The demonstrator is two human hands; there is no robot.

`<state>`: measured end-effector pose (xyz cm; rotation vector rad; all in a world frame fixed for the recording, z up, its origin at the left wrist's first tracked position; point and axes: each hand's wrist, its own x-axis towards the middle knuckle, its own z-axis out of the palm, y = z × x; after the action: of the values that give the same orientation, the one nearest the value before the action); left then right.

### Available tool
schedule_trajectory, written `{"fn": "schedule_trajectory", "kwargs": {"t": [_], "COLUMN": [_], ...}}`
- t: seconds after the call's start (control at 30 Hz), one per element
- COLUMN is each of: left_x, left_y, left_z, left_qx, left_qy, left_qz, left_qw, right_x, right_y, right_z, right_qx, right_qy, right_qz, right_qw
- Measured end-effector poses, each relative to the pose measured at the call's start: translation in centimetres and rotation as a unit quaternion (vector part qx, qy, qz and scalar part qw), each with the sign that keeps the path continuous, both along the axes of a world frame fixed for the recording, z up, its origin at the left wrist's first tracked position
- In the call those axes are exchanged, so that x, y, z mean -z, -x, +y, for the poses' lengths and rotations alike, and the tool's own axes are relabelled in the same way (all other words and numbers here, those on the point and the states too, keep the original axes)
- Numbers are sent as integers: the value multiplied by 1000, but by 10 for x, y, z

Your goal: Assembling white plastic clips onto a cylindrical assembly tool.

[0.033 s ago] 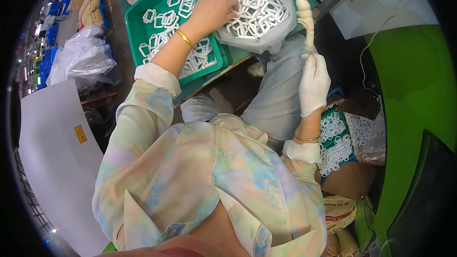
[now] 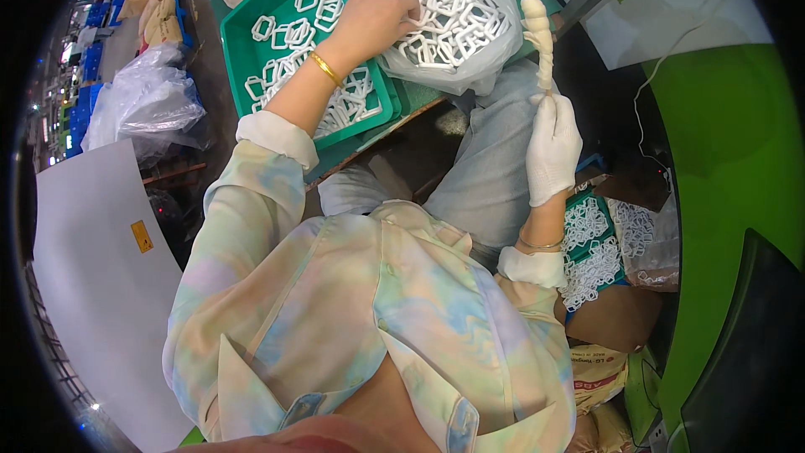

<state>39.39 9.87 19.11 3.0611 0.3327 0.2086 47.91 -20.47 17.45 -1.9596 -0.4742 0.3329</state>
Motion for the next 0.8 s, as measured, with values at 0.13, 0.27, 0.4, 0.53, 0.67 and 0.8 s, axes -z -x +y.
{"fn": "schedule_trajectory", "kwargs": {"t": [0.13,0.27,0.4,0.53,0.67,0.8], "left_x": [-5,-12,-4,1,-21,-47], "left_y": [3,4,4,13,24,63], "left_z": [9,9,-2,-16,-13,18], "left_qx": [-36,-88,-55,58,128,15], "left_qy": [-47,-99,-81,43,192,177], "left_qz": [-66,-81,-80,-13,7,-143], "left_qw": [996,988,992,997,973,974], "right_x": [-1,-3,-6,-8,-13,-13], "right_y": [2,3,4,5,8,10], "right_z": [4,5,6,7,8,9], "right_qx": [-5,-15,-20,-21,-26,-30], "right_qy": [0,-3,-11,-4,1,-15], "right_qz": [-3,1,0,8,8,18], "right_qw": [1000,1000,1000,1000,1000,999]}}
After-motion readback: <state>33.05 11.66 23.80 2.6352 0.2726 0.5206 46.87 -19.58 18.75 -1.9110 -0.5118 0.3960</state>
